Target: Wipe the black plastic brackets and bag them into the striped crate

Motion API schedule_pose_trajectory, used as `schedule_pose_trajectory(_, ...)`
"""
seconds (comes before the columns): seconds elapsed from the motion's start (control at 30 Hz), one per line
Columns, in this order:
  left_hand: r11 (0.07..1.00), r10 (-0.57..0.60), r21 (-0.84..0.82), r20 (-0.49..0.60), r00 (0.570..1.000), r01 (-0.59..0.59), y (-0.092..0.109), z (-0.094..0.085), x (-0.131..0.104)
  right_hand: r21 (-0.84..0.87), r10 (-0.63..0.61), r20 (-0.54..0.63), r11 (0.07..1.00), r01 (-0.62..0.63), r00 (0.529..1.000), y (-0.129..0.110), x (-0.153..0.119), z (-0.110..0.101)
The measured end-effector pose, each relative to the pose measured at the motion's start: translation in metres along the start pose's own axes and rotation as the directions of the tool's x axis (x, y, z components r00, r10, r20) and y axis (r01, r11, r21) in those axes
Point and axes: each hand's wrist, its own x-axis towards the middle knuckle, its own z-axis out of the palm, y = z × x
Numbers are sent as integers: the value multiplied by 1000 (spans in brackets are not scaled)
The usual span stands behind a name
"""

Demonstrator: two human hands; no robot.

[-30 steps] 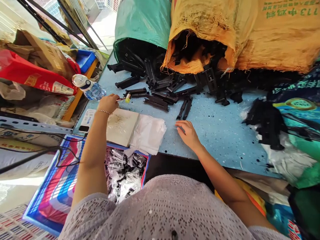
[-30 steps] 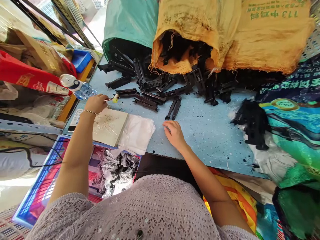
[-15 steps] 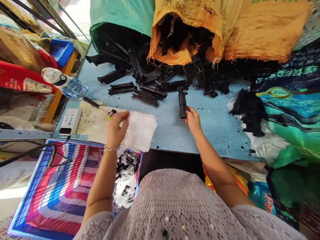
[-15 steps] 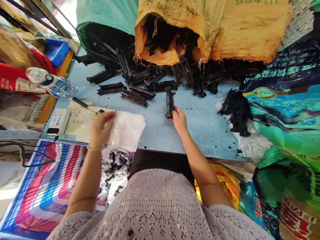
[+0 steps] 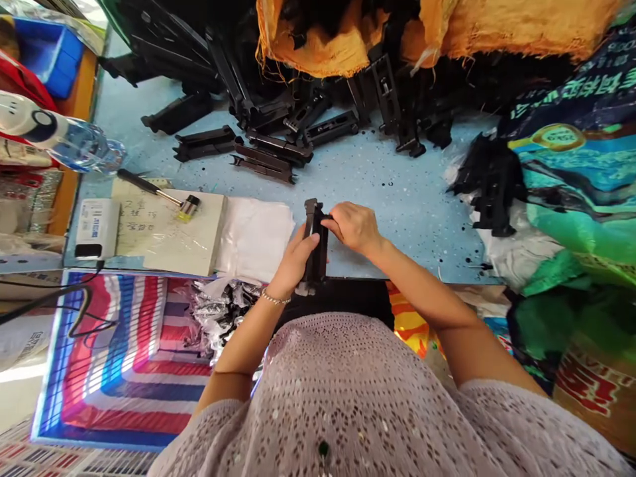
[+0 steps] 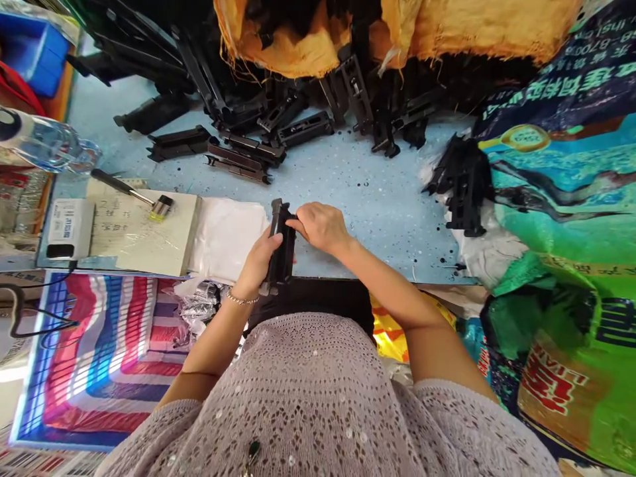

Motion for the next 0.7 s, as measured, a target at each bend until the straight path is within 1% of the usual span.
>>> schedule_pose_trajectory(0.07, 998, 56, 33, -108, 993, -53, -4, 0, 8, 12, 24, 33, 1000, -25, 999, -7, -7, 2)
schedule_pose_trajectory(0.1, 994, 95, 68, -161, 982, -85, -6, -1, 13, 34, -10, 45, 999, 8, 999, -14, -14, 1)
schedule_pose_trajectory(0.17, 975, 181, 164, -213, 960, -147, -11, -7, 21, 68, -158, 63, 986, 154, 985, -30, -32, -2)
schedule_pose_trajectory(0.23, 943, 254, 267, -192, 948, -199, -16, -12, 27, 69, -294, 79, 955, 289, 952, -40, -44, -5)
schedule_pose_trajectory(0.27, 925, 273, 317, -167, 947, -211, -19, -13, 29, 67, -320, 93, 947, 314, 943, -40, -45, -7)
schedule_pose_trajectory(0.3, 906, 276, 368, -144, 950, -208, -22, -12, 31, 68, -313, 112, 949, 307, 943, -36, -39, -8)
schedule_pose_trajectory(0.33, 886, 264, 422, -124, 957, -190, -26, -8, 33, 64, -277, 127, 961, 271, 952, -29, -27, -9)
schedule_pose_trajectory(0.37, 863, 241, 480, -114, 964, -158, -30, -1, 34, 45, -214, 129, 977, 210, 968, -18, -9, -10)
schedule_pose_trajectory(0.4, 829, 212, 545, -108, 971, -120, -34, 7, 35, 14, -136, 123, 991, 135, 983, -3, 14, -11)
schedule_pose_trajectory(0.43, 781, 183, 619, -99, 978, -83, -37, 18, 36, -40, -44, 86, 998, 48, 995, 13, 41, -11)
schedule_pose_trajectory(0.47, 713, 160, 699, -88, 983, -54, -39, 28, 37, -88, 29, 46, 996, -25, 999, 31, 69, -12)
schedule_pose_trajectory(0.5, 625, 150, 780, -79, 986, -33, -41, 38, 37, -122, 56, 47, 991, -50, 997, 49, 97, -12)
schedule_pose_trajectory(0.57, 428, 159, 904, -69, 985, -6, -41, 52, 38, -189, 85, 98, 980, -66, 992, 81, 142, -13)
schedule_pose_trajectory(0.6, 354, 171, 935, -68, 983, 3, -40, 54, 39, -209, 101, 126, 975, -73, 987, 93, 156, -14)
schedule_pose_trajectory(0.63, 316, 191, 949, -68, 979, 4, -39, 53, 41, -219, 120, 137, 972, -88, 983, 101, 162, -16)
schedule_pose_trajectory(0.67, 322, 221, 947, -62, 973, -12, -37, 48, 44, -213, 146, 130, 970, -116, 981, 106, 162, -19)
schedule_pose_trajectory(0.7, 370, 258, 928, -49, 965, -52, -34, 42, 47, -185, 177, 115, 971, -154, 977, 106, 155, -23)
